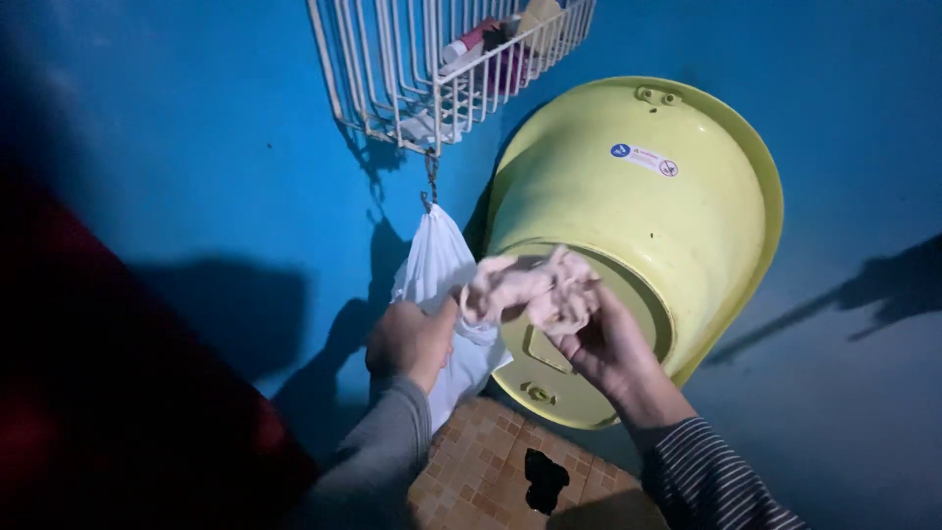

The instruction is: Packing various toiletry items and small household objects from a wall-mounted wire shelf into a white plastic bag.

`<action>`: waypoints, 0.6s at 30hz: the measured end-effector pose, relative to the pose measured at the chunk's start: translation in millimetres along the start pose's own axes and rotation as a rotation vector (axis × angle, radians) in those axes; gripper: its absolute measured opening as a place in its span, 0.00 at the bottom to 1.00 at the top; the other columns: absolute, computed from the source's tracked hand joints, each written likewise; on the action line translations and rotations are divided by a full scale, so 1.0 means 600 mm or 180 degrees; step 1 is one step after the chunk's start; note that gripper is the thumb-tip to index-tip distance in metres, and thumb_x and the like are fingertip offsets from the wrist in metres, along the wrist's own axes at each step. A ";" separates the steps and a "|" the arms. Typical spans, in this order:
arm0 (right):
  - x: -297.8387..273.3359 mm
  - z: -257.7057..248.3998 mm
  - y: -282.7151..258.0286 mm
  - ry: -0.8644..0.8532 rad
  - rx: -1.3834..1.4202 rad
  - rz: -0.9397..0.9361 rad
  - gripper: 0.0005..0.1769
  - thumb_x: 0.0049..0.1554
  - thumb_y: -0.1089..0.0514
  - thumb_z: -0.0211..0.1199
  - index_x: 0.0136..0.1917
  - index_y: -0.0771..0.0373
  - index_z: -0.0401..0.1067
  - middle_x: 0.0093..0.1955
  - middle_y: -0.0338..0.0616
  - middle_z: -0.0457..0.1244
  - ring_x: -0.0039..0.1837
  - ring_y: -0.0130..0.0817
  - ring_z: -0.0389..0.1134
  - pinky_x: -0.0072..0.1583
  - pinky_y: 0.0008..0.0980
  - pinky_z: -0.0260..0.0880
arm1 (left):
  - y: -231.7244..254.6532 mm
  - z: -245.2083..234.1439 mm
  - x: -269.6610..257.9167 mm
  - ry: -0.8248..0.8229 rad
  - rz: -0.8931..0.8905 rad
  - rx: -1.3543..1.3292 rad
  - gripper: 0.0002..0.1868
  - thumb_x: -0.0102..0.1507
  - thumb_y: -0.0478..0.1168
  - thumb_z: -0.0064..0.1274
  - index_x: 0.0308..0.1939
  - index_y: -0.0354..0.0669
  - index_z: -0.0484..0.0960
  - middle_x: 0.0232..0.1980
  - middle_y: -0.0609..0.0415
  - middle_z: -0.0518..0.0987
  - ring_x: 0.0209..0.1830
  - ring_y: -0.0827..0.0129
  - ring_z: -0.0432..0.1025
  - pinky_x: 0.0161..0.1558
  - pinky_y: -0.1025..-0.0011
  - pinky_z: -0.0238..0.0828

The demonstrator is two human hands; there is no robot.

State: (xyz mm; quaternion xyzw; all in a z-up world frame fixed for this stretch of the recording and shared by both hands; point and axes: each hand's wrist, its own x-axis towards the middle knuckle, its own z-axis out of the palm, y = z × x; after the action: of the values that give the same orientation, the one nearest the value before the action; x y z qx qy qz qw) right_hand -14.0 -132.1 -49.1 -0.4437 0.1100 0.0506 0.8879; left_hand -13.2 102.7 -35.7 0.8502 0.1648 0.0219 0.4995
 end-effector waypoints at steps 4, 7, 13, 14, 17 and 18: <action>-0.005 0.037 -0.012 -0.0004 0.0360 -0.0010 0.26 0.66 0.43 0.48 0.65 0.65 0.66 0.60 0.51 0.67 0.58 0.39 0.72 0.62 0.40 0.75 | 0.007 0.016 0.032 0.0281 0.0261 0.0860 0.24 0.56 0.59 0.65 0.30 0.38 0.87 0.33 0.43 0.85 0.32 0.54 0.79 0.35 0.57 0.74; 0.021 0.053 0.004 -0.0061 0.0356 0.0155 0.25 0.66 0.43 0.50 0.63 0.66 0.67 0.58 0.53 0.67 0.57 0.39 0.72 0.62 0.41 0.75 | -0.051 0.086 0.106 0.0342 0.0815 0.0486 0.16 0.53 0.47 0.68 0.35 0.39 0.88 0.36 0.44 0.84 0.34 0.55 0.80 0.34 0.58 0.75; 0.069 0.096 0.095 -0.0668 0.0210 0.0144 0.22 0.64 0.52 0.54 0.64 0.69 0.68 0.59 0.54 0.67 0.57 0.41 0.72 0.60 0.42 0.76 | -0.081 0.092 0.101 -0.0691 0.0771 -0.1526 0.29 0.58 0.23 0.51 0.62 0.50 0.74 0.38 0.53 0.84 0.31 0.61 0.79 0.24 0.68 0.76; 0.063 0.107 0.103 -0.0642 0.0055 -0.0015 0.21 0.62 0.55 0.54 0.65 0.67 0.67 0.60 0.53 0.67 0.57 0.40 0.72 0.60 0.41 0.76 | -0.088 0.084 0.102 -0.0719 0.0885 -0.1675 0.24 0.58 0.23 0.50 0.57 0.44 0.76 0.37 0.52 0.84 0.30 0.63 0.80 0.22 0.68 0.76; 0.082 0.096 0.129 -0.0723 -0.0679 -0.0685 0.21 0.60 0.59 0.57 0.66 0.64 0.67 0.61 0.51 0.67 0.59 0.40 0.71 0.60 0.40 0.74 | -0.117 0.071 0.116 -0.0750 0.0995 -0.1639 0.13 0.59 0.23 0.49 0.47 0.31 0.81 0.34 0.47 0.84 0.27 0.63 0.81 0.21 0.68 0.77; 0.096 0.086 0.139 -0.0807 -0.1257 -0.1206 0.22 0.59 0.60 0.59 0.66 0.63 0.67 0.61 0.50 0.67 0.60 0.40 0.70 0.61 0.39 0.72 | -0.129 0.069 0.122 -0.0774 0.0988 -0.1459 0.09 0.59 0.24 0.50 0.41 0.25 0.83 0.31 0.44 0.85 0.25 0.62 0.82 0.22 0.68 0.78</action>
State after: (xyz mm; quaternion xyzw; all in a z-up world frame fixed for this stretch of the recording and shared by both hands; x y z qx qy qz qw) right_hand 33.7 -41.3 -97.9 -0.6107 -0.0985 -0.0406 0.7847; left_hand 44.5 124.5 -132.0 0.7268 -0.0374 0.0327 0.6851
